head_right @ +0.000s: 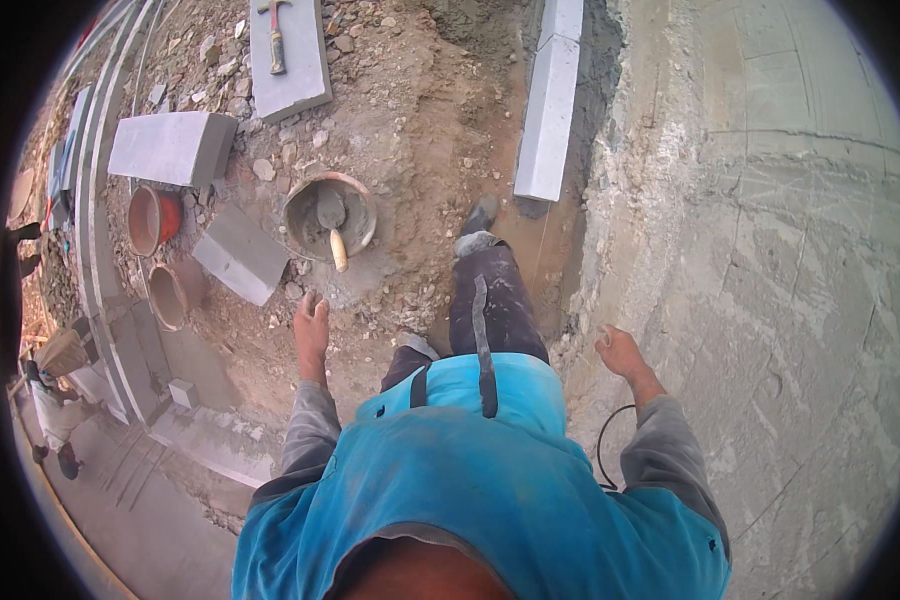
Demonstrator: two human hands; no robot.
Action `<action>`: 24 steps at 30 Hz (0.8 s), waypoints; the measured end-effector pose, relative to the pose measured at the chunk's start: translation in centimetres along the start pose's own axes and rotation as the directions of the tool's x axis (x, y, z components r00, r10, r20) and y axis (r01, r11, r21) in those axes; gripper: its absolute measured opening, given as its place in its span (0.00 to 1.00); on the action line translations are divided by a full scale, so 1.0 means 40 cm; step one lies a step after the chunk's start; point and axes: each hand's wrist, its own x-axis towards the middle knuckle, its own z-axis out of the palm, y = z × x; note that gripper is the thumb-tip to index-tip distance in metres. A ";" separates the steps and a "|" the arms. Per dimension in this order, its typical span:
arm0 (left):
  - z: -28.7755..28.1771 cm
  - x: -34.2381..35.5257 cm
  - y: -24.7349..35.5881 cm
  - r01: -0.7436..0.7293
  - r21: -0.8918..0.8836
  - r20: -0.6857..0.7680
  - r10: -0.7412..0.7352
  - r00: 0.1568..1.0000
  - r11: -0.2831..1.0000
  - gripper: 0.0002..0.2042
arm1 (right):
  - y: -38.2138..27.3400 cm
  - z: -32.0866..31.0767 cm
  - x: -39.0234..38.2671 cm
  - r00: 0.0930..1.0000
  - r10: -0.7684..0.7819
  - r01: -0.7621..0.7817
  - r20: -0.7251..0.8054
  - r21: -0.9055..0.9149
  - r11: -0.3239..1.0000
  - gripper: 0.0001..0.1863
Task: The person scoops wet cement from a bucket using a trowel and spreads it onto the ground to prepare a base. They then place a long white concrete block onto the cement, adjust its position, and tap it into place with a hammer. The person continues to apply cement around the block to secure it.
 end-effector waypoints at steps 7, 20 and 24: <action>-0.195 -0.298 -0.421 0.183 -0.133 0.007 -0.184 0.983 0.974 0.24 | -0.062 0.457 -0.196 0.998 -0.045 0.043 0.043 0.037 0.998 0.26; -0.364 -0.421 -0.643 0.491 -0.310 0.025 -0.510 0.860 0.814 0.22 | -0.169 0.458 -0.120 0.942 -0.124 0.174 -0.311 0.139 0.975 0.24; -0.300 -0.353 -0.533 0.484 -0.186 0.064 -0.481 0.875 0.855 0.20 | -0.146 0.429 -0.022 0.942 -0.132 0.203 -0.308 0.211 0.956 0.24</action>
